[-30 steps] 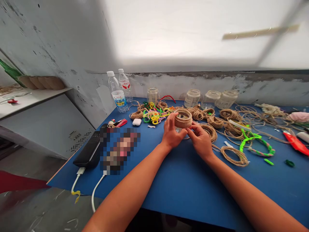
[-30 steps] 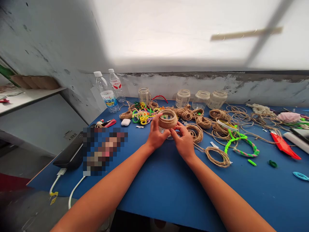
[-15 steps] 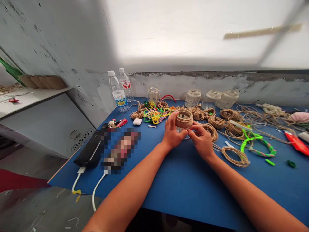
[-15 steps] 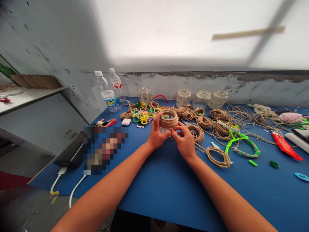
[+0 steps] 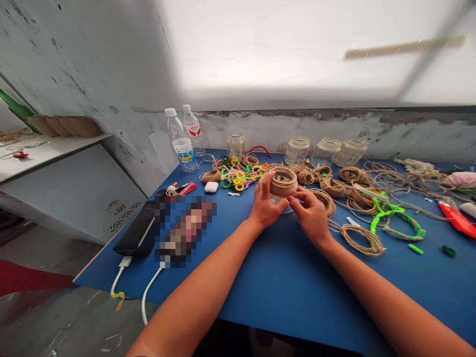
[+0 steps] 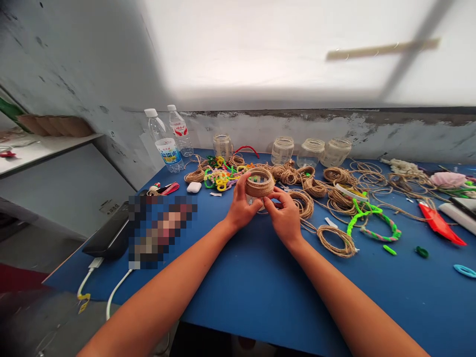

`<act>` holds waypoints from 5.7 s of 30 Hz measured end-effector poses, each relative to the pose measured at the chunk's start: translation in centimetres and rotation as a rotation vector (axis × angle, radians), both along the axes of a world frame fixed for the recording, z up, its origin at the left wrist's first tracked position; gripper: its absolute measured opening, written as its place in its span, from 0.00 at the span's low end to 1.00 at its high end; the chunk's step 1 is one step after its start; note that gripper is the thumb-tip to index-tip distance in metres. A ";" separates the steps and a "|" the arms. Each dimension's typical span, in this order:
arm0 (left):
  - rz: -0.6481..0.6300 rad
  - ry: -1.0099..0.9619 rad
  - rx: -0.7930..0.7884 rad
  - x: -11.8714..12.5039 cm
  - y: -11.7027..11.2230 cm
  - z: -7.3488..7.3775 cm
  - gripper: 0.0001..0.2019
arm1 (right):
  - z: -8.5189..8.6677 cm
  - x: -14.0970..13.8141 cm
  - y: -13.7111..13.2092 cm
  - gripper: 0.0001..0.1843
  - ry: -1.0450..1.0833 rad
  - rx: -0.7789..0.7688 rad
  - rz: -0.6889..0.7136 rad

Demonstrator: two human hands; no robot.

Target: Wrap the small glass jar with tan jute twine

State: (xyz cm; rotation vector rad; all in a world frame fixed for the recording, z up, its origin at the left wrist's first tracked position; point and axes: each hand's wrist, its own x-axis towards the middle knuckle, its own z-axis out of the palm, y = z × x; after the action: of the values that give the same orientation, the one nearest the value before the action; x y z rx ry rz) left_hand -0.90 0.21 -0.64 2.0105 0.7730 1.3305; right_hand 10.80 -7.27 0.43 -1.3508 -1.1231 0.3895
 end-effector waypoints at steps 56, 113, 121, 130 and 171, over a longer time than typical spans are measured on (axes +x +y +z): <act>-0.050 -0.068 0.006 0.1 0.1 -0.1 0.39 | -0.1 0.2 -0.1 0.21 -0.108 0.000 -0.035; -0.057 -0.076 0.007 0.2 0.2 -0.1 0.38 | 0.0 0.1 0.0 0.20 -0.082 -0.002 -0.039; -0.077 -0.090 -0.002 0.1 0.2 -0.1 0.38 | 0.0 0.1 0.0 0.21 -0.087 -0.003 -0.042; -0.074 -0.076 0.010 -0.1 0.4 0.2 0.37 | 0.0 0.4 0.1 0.21 -0.101 -0.003 -0.034; -0.060 0.203 0.234 -2.0 0.4 1.9 0.26 | -0.3 -0.1 -0.1 0.17 -0.026 0.005 0.025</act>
State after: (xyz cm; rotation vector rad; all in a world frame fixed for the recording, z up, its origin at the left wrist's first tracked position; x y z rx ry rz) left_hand -2.86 0.63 1.25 2.3632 0.6642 1.2440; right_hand 10.75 -7.41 0.15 -1.3419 -1.1626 0.3886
